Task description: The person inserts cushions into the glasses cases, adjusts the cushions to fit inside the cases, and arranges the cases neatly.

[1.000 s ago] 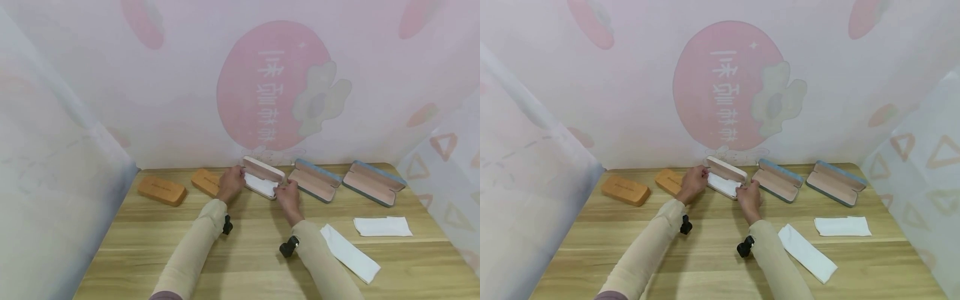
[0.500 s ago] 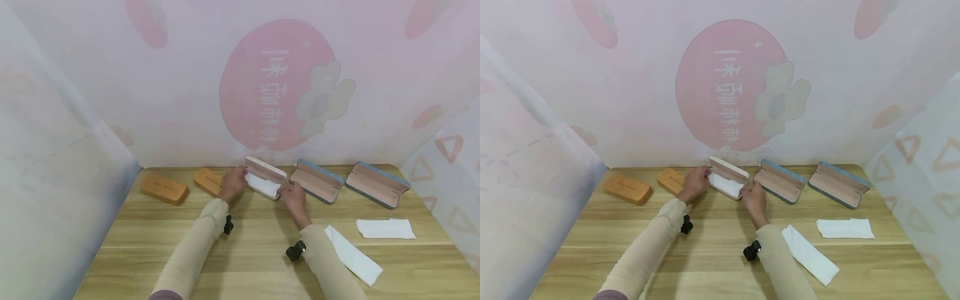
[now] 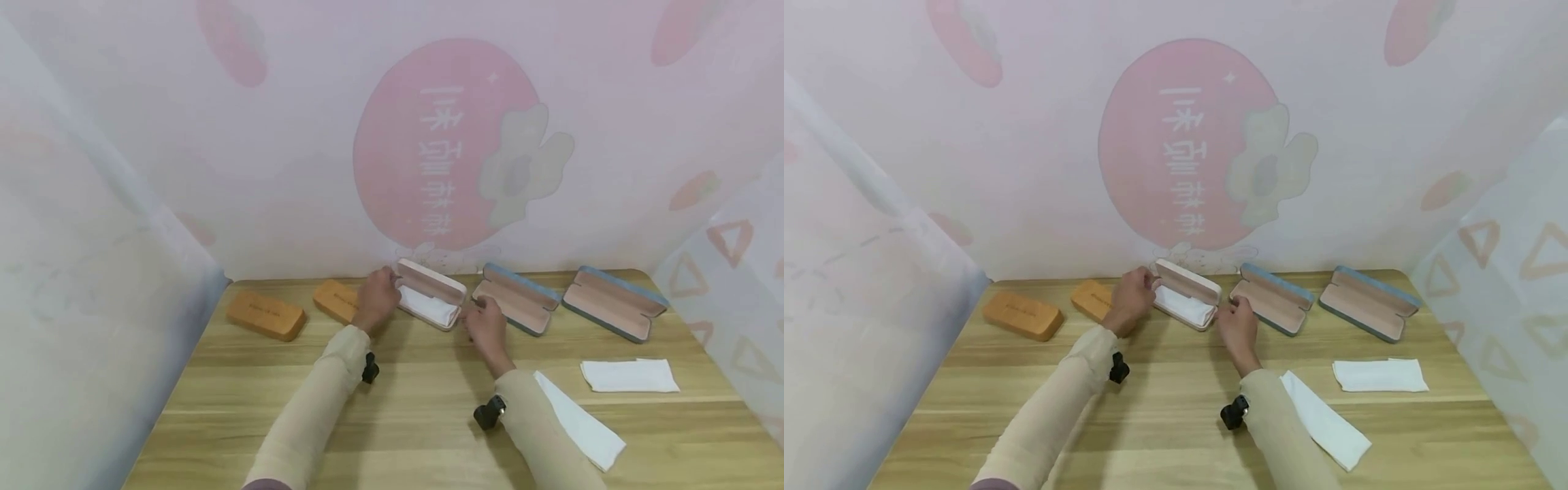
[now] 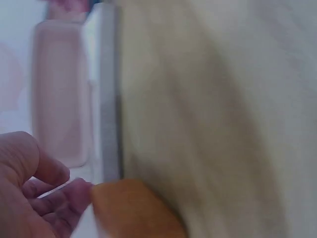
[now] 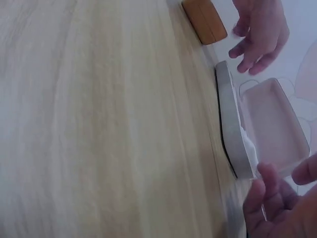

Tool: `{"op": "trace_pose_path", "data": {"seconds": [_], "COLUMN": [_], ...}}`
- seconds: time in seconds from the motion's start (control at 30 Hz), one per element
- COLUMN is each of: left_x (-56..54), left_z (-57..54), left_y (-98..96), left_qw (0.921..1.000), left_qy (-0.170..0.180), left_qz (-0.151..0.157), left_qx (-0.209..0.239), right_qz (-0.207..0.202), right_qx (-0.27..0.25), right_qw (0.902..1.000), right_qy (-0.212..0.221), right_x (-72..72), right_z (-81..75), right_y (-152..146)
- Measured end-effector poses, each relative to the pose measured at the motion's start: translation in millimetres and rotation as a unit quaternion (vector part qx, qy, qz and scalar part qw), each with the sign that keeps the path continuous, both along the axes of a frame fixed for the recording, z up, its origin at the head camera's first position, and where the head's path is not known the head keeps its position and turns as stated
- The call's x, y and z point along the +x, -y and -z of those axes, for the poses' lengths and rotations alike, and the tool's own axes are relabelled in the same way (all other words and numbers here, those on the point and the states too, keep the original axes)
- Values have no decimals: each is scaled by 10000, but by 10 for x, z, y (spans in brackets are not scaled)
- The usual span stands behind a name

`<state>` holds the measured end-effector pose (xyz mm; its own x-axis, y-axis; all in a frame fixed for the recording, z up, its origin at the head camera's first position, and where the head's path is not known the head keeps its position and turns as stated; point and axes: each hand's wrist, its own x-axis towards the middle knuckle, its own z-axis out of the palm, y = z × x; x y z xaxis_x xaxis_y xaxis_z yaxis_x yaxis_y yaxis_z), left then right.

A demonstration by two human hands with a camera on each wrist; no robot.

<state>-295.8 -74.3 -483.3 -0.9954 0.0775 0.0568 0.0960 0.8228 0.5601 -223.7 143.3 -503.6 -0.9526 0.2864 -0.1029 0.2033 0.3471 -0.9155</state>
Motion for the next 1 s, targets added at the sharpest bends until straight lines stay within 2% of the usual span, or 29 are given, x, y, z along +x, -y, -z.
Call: {"op": "trace_pose_path", "data": {"seconds": [0.1,0.2,0.3,0.47,0.67,0.8,1.0], "left_x": [-15,-31,-44,-62,-112,-138,-191], "left_z": [-46,-76,-101,-144,-178,-168,-141], "left_y": [58,100,115,93,48,24,22], "left_qw": [9984,9972,9951,9845,9779,9776,9829], "left_qy": [-70,42,414,1243,1706,1762,1573], "left_qz": [-147,-120,-14,116,167,53,-44], "left_qx": [537,742,894,1231,1199,1149,958], "right_qz": [31,-111,-274,-637,-1178,-1328,-1583], "right_qx": [-358,-535,-575,-699,-923,-1041,-1412], "right_qw": [9994,9982,9965,9897,9731,9639,9507], "right_qy": [17,242,541,1080,1752,2060,2263], "right_x": [-6,-20,-39,-101,-207,-242,-282], "right_z": [-21,-51,-81,-146,-261,-308,-361], "right_y": [-33,-46,-50,-55,-38,-2,-18]}}
